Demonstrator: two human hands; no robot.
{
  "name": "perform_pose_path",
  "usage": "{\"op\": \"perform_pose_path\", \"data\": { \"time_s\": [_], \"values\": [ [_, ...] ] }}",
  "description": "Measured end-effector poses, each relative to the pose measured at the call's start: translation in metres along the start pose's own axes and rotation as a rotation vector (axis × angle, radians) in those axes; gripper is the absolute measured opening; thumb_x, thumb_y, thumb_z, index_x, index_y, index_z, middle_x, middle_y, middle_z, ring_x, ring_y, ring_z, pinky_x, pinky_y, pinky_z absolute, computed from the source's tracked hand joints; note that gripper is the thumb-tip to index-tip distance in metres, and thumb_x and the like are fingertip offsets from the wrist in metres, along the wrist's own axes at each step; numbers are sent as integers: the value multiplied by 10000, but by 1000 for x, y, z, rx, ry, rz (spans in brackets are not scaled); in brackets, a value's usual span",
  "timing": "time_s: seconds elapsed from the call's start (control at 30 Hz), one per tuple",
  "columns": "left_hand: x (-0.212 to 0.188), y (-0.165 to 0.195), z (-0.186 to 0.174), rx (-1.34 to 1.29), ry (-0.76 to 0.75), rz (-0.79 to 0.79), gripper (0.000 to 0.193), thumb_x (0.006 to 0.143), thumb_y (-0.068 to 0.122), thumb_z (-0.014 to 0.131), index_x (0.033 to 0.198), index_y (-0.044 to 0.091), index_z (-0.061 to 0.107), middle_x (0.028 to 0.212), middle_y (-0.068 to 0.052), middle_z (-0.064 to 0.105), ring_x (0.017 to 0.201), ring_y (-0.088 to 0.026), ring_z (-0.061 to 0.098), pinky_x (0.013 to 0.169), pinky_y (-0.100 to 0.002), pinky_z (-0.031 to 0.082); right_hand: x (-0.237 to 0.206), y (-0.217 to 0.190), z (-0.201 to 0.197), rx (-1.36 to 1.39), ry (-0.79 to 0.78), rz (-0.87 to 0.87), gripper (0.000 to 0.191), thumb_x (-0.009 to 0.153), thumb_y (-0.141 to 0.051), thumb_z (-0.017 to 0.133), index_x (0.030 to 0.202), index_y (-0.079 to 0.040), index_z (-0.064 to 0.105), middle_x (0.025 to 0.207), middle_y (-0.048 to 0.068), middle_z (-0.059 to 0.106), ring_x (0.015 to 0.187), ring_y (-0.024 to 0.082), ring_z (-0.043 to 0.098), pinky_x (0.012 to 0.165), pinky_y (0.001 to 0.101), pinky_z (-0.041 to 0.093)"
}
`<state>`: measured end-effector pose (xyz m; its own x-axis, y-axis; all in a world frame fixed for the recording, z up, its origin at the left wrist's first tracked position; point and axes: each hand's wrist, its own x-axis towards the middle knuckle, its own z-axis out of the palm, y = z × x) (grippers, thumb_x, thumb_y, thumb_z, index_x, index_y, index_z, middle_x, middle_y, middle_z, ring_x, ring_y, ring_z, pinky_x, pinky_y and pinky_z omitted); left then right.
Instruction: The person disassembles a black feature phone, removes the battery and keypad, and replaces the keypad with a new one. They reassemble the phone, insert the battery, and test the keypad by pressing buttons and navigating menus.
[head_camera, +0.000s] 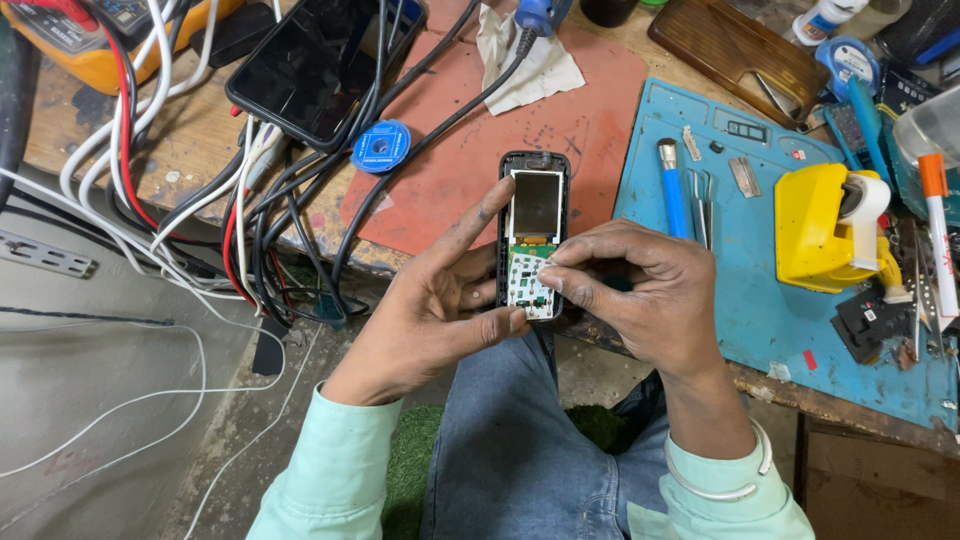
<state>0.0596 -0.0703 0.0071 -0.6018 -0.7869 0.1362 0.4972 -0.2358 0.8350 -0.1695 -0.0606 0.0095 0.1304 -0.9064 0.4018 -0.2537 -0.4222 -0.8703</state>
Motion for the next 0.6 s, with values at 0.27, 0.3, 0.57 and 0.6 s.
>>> {"op": "perform_pose_path", "data": {
  "time_s": [0.27, 0.3, 0.57, 0.6],
  "values": [
    [1, 1, 1, 7, 14, -11, 931, 936, -151, 610, 1698, 153, 170, 1390, -157, 590, 1127, -169, 637, 944, -325, 573, -1, -2, 3, -15, 21, -2, 166, 844, 31, 840, 984, 0, 754, 965, 82, 759, 862, 115, 733, 755, 238, 612],
    [1, 1, 1, 10, 18, -14, 928, 934, -150, 605, 1695, 153, 169, 1394, -154, 589, 1130, -167, 637, 943, -324, 573, -1, -3, 3, -18, 22, -7, 166, 844, 28, 841, 983, -1, 754, 962, 81, 760, 862, 115, 734, 754, 238, 614],
    [0, 1, 1, 9, 22, -16, 918, 940, -138, 599, 1700, 144, 169, 1395, -164, 586, 1105, -166, 634, 933, -325, 572, 0, -8, 7, -177, 86, -177, 190, 847, 23, 857, 1000, -21, 754, 993, 93, 731, 887, 136, 715, 758, 261, 593],
    [0, 0, 1, 14, 20, -12, 917, 940, -137, 600, 1699, 144, 168, 1397, -165, 586, 1107, -166, 635, 932, -325, 572, -1, -9, 8, -184, 99, -189, 195, 848, 22, 859, 1007, -22, 755, 999, 94, 725, 899, 140, 712, 766, 264, 594]
  ]
}}
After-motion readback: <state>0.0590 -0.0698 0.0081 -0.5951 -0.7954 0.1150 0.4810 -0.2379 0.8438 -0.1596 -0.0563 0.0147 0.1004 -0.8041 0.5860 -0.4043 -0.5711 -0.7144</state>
